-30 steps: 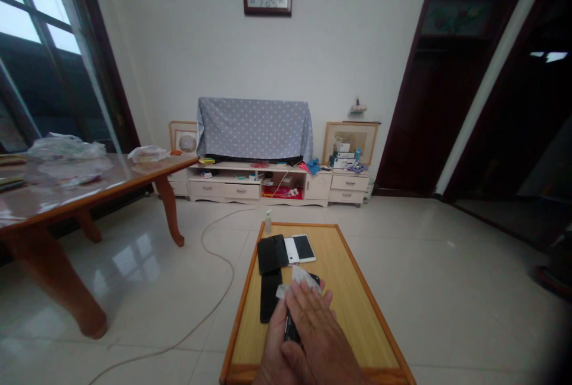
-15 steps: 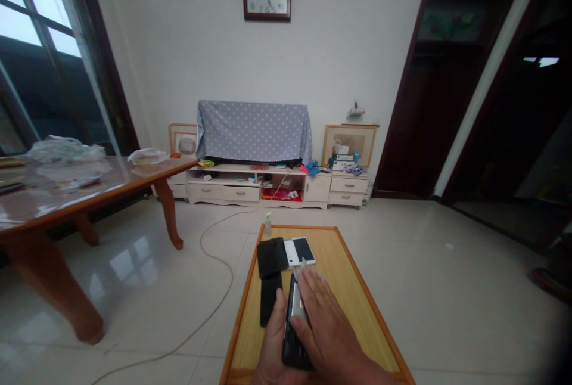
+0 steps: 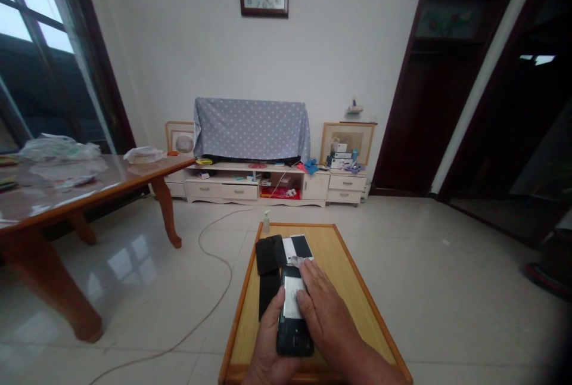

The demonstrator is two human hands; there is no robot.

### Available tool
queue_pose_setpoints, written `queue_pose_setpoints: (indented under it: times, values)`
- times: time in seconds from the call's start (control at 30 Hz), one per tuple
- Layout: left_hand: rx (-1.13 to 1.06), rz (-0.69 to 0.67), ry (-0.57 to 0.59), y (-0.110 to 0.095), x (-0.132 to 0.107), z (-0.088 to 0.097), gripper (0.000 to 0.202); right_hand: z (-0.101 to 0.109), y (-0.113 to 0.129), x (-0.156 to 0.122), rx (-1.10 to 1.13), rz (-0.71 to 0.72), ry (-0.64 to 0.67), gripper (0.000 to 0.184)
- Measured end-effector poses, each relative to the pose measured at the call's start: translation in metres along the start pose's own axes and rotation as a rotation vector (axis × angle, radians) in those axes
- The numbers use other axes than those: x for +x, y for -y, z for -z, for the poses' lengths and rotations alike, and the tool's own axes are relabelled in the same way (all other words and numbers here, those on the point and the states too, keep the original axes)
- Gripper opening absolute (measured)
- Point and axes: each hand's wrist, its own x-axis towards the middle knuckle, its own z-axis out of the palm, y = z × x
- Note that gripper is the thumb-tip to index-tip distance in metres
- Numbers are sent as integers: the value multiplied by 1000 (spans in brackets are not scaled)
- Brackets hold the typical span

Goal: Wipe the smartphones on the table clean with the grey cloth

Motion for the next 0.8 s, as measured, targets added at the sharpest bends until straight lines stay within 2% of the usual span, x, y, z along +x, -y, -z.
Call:
queue_pose_setpoints:
  times: [0.07,0.17,0.2,0.3,0.37,0.43,0.5,0.6,0.67,0.8]
  values:
    - [-34,-7,15,-8,3,-1,50,-15,-2,-24,26,12,-27,60]
    - [-55,-24,74,-17,7,-1,52,-52,6,-70,72,74,-80,67]
    - [-48,-55,83,-18,8,-1,52,-65,10,-84,82,57,-128,66]
    - [5,-101,24,-16,8,2,49,-89,20,-107,101,49,-200,66]
    - [49,-87,-74,-11,8,2,43,-86,22,-103,108,34,-228,61]
    - [89,-59,-154,-6,7,2,34,-67,21,-88,132,-1,-245,58]
    - [140,-80,-125,-3,7,0,28,-41,18,-68,180,-25,-224,56]
    - [223,-152,-15,-2,9,-1,42,-17,14,-52,244,-18,-164,55]
    - [244,-187,-24,-2,13,0,51,-23,16,-59,266,24,-170,57]
    - [225,-210,-217,-2,14,5,53,-73,33,-95,284,2,-227,58]
